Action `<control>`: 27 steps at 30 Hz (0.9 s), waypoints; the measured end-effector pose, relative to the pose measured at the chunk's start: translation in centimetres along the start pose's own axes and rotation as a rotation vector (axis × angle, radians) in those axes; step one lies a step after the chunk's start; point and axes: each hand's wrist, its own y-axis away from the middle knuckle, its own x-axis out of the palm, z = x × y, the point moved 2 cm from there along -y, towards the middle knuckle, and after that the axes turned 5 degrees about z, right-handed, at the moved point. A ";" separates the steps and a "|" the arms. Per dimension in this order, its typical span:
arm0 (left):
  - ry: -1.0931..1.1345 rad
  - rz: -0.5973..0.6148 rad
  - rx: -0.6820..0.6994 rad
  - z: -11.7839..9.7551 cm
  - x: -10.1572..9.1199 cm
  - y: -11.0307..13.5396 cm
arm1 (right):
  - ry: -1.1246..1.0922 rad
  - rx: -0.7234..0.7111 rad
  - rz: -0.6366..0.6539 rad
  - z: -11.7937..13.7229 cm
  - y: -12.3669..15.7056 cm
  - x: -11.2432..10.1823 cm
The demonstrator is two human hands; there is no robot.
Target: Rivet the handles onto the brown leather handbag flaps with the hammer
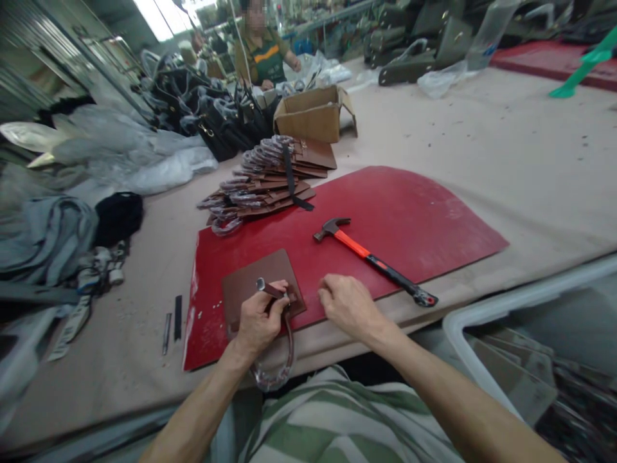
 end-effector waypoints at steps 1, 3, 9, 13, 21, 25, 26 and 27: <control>0.003 0.002 -0.007 0.0 0.0 0.0 | 0.125 0.013 -0.114 -0.9 -0.1 -1.2; 0.017 0.013 -0.039 0.0 0.1 0.1 | 0.344 0.053 -0.287 -2.8 -0.4 -3.7; 0.071 0.031 -0.105 -0.4 0.0 -0.1 | 0.557 0.142 -0.121 -6.6 -2.4 -7.5; 0.083 0.040 -0.115 -0.7 -0.1 -0.1 | -0.081 0.270 0.101 -6.1 -2.9 -6.8; 0.142 0.057 -0.119 -0.5 -0.1 -0.2 | -0.737 0.342 0.142 -0.6 -0.7 -5.6; 0.132 0.051 -0.122 -0.7 -0.2 -0.2 | -0.290 -0.109 -0.176 4.4 1.8 -8.4; 0.127 0.050 -0.123 -0.7 -0.3 -0.2 | -0.156 -0.211 -0.236 5.5 2.3 -8.9; 0.124 0.051 -0.124 -0.8 -0.3 -0.2 | -0.028 -0.297 -0.261 6.3 2.7 -9.1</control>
